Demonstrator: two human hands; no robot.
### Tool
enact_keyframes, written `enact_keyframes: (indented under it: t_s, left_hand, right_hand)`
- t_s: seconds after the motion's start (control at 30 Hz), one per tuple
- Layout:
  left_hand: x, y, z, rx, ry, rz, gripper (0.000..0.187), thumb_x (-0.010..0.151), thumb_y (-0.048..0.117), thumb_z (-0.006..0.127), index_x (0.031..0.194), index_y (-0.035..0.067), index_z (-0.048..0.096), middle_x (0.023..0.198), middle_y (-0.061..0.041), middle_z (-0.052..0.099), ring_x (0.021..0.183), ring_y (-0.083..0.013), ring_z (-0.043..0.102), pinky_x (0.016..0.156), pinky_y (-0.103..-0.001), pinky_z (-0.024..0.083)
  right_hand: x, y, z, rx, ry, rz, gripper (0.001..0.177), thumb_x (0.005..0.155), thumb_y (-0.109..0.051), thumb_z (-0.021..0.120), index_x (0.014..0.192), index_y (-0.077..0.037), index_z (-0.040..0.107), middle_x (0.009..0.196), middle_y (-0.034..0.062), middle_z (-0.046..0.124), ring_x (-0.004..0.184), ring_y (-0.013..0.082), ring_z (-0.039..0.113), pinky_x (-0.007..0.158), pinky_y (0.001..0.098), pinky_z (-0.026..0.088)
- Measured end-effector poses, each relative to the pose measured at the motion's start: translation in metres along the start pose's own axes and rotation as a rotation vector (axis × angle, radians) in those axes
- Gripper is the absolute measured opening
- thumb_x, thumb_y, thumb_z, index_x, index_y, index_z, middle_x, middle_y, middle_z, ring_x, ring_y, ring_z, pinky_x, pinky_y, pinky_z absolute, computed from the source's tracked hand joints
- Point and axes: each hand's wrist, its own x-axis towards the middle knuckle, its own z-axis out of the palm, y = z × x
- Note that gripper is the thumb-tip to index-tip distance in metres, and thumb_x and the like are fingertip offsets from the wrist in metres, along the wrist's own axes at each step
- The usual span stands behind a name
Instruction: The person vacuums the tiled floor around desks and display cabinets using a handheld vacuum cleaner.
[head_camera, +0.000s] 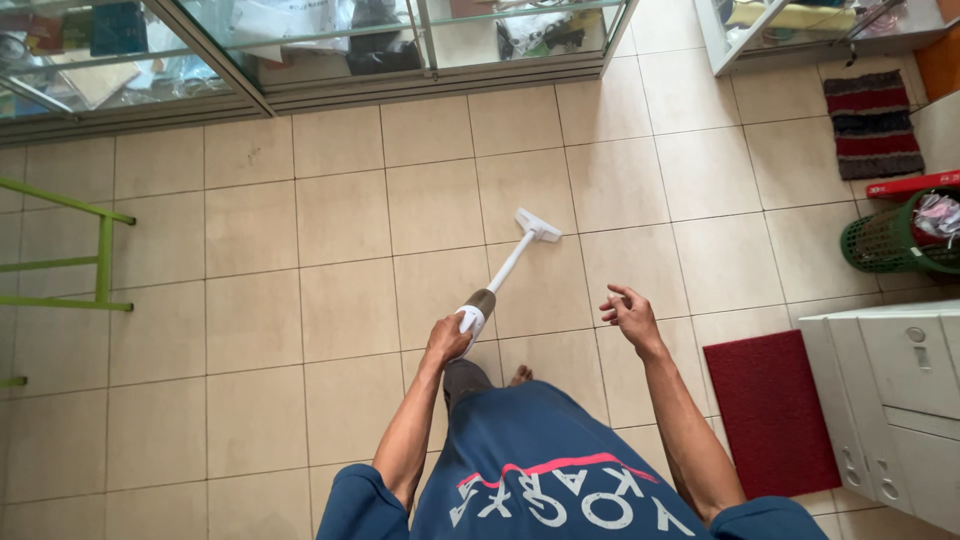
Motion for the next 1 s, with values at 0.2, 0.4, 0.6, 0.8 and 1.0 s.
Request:
enact_keyframes:
  t_s: [0.2, 0.4, 0.6, 0.8, 1.0]
  left_hand:
    - [-0.031, 0.008, 0.022, 0.044, -0.084, -0.063, 0.052, 0.082, 0.019, 0.063, 0.133, 0.012, 0.067, 0.107, -0.027, 0.073, 0.100, -0.0411, 0.072, 0.094, -0.047, 0.054]
    - [-0.073, -0.006, 0.029, -0.005, 0.008, -0.066, 0.048, 0.081, 0.018, 0.064, 0.128, 0.010, 0.070, 0.109, -0.025, 0.073, 0.103, -0.0406, 0.071, 0.094, -0.047, 0.055]
    - [-0.104, -0.042, 0.010, -0.058, 0.076, -0.157, 0.047, 0.082, 0.021, 0.066, 0.127, 0.010, 0.070, 0.110, -0.024, 0.073, 0.105, -0.0393, 0.070, 0.095, -0.046, 0.054]
    - [-0.138, -0.091, -0.022, -0.084, 0.135, -0.228, 0.051, 0.079, 0.020, 0.065, 0.129, 0.010, 0.069, 0.110, -0.025, 0.073, 0.104, -0.0389, 0.071, 0.095, -0.045, 0.055]
    - [-0.176, -0.144, -0.045, -0.114, 0.254, -0.277, 0.051, 0.081, 0.022, 0.068, 0.129, 0.007, 0.068, 0.113, -0.026, 0.071, 0.107, -0.0404, 0.070, 0.096, -0.046, 0.054]
  right_hand:
    - [-0.012, 0.018, -0.012, -0.007, -0.028, 0.035, 0.041, 0.101, -0.020, 0.055, 0.138, -0.003, 0.062, 0.095, 0.0105, 0.076, 0.074, 0.0157, 0.070, 0.067, 0.0292, 0.054]
    - [-0.022, 0.022, 0.001, -0.006, -0.090, 0.037, 0.041, 0.102, -0.020, 0.054, 0.138, -0.002, 0.061, 0.096, 0.0106, 0.076, 0.075, 0.0155, 0.070, 0.067, 0.0286, 0.054]
    - [-0.032, 0.014, 0.038, 0.011, -0.139, 0.024, 0.041, 0.103, -0.022, 0.053, 0.138, -0.004, 0.061, 0.094, 0.0105, 0.076, 0.074, 0.0152, 0.070, 0.066, 0.0294, 0.055]
    - [-0.051, -0.002, 0.096, -0.027, -0.177, -0.019, 0.041, 0.103, -0.022, 0.053, 0.139, -0.003, 0.061, 0.095, 0.0104, 0.075, 0.076, 0.0153, 0.070, 0.067, 0.0294, 0.055]
    - [-0.076, -0.010, 0.167, -0.095, -0.243, -0.025, 0.043, 0.102, -0.022, 0.053, 0.140, -0.003, 0.059, 0.098, 0.0093, 0.076, 0.077, 0.0152, 0.070, 0.069, 0.0296, 0.056]
